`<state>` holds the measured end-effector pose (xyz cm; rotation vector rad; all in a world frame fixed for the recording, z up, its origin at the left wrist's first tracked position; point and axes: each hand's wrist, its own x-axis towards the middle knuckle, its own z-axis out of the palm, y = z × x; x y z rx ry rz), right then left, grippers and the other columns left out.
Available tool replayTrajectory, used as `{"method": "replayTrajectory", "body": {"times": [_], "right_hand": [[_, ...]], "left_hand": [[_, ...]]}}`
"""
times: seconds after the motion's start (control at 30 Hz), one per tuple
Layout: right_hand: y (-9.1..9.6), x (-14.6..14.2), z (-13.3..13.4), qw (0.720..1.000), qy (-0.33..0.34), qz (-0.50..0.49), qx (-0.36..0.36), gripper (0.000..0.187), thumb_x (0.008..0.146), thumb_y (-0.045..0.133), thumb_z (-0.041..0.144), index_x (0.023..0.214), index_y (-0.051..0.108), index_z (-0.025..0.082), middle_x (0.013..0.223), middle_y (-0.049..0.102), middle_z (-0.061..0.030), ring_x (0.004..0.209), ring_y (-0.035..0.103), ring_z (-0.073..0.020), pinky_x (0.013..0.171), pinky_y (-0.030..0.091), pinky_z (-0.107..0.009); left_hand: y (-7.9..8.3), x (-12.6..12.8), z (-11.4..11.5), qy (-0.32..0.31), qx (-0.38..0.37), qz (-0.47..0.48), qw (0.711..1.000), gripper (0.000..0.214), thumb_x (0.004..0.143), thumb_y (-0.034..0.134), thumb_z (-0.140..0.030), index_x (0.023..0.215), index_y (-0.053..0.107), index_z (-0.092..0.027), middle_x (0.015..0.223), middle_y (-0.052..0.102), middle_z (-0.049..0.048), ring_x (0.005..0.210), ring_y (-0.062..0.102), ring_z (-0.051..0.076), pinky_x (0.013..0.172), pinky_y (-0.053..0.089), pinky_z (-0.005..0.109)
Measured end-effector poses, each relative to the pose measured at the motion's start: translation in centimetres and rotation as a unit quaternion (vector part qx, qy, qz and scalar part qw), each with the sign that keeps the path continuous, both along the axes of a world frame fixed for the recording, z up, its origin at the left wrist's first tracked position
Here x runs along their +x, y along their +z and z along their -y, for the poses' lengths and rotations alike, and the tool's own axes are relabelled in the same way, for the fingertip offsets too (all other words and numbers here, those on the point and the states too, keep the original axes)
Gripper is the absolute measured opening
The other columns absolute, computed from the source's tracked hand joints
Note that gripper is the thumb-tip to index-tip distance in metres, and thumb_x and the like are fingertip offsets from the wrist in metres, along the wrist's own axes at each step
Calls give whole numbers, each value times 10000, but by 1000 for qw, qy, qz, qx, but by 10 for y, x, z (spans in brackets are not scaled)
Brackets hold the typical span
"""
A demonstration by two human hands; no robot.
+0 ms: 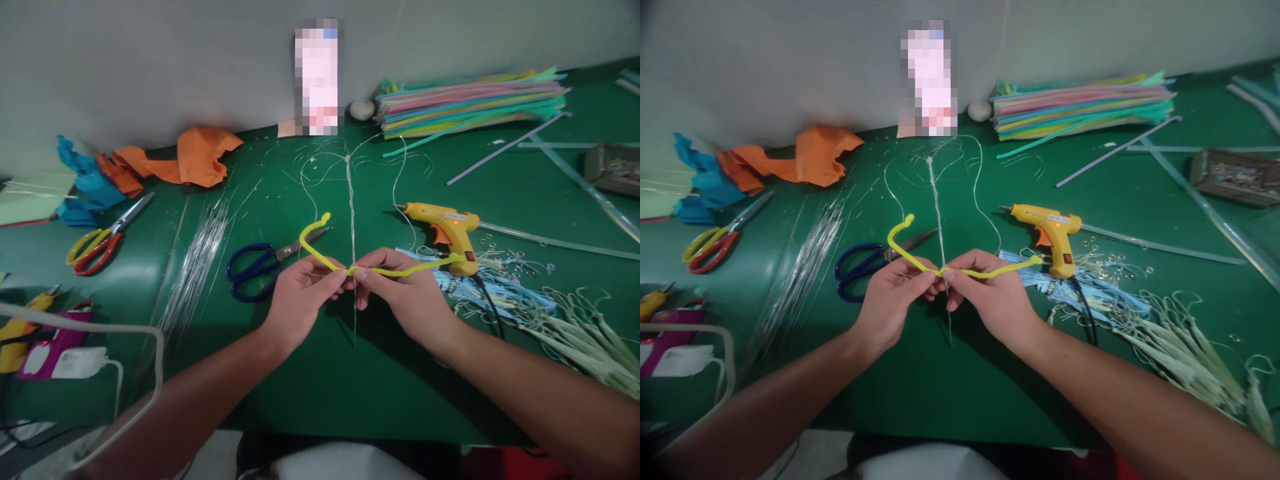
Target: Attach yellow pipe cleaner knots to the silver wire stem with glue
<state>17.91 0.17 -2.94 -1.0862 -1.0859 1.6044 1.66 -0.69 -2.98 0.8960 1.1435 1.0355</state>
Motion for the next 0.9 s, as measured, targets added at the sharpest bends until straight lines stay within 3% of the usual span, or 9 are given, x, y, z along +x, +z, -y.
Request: {"method": "replayTrajectory", "body": {"times": [0.37,0.63,0.9], "right_hand": [[-2,-1,-5,999,19,2,-33,280,720,808,448,752,667,207,560,623,31,520,568,-111,528,476,-259],[-8,2,-6,998,35,-25,-52,242,743,787,409,792,691,193,710,668,0,553,586,-114,543,470,-270],[-6,6,-3,998,-29,40,-24,211,737,797,376,794,672,215,623,636,22,537,587,-121,546,487,-274]], "left_hand": [[-6,-2,-7,17,-8,-21,1000,191,686,801,-324,737,725,-156,656,679,7,558,580,97,596,511,254],[-8,-5,-9,26,19,-23,999,174,677,802,-300,740,720,-159,657,696,12,552,601,103,591,534,256],[-6,-6,-9,40,39,-60,997,154,679,788,-292,744,721,-169,670,702,8,558,620,106,605,559,258]]}}
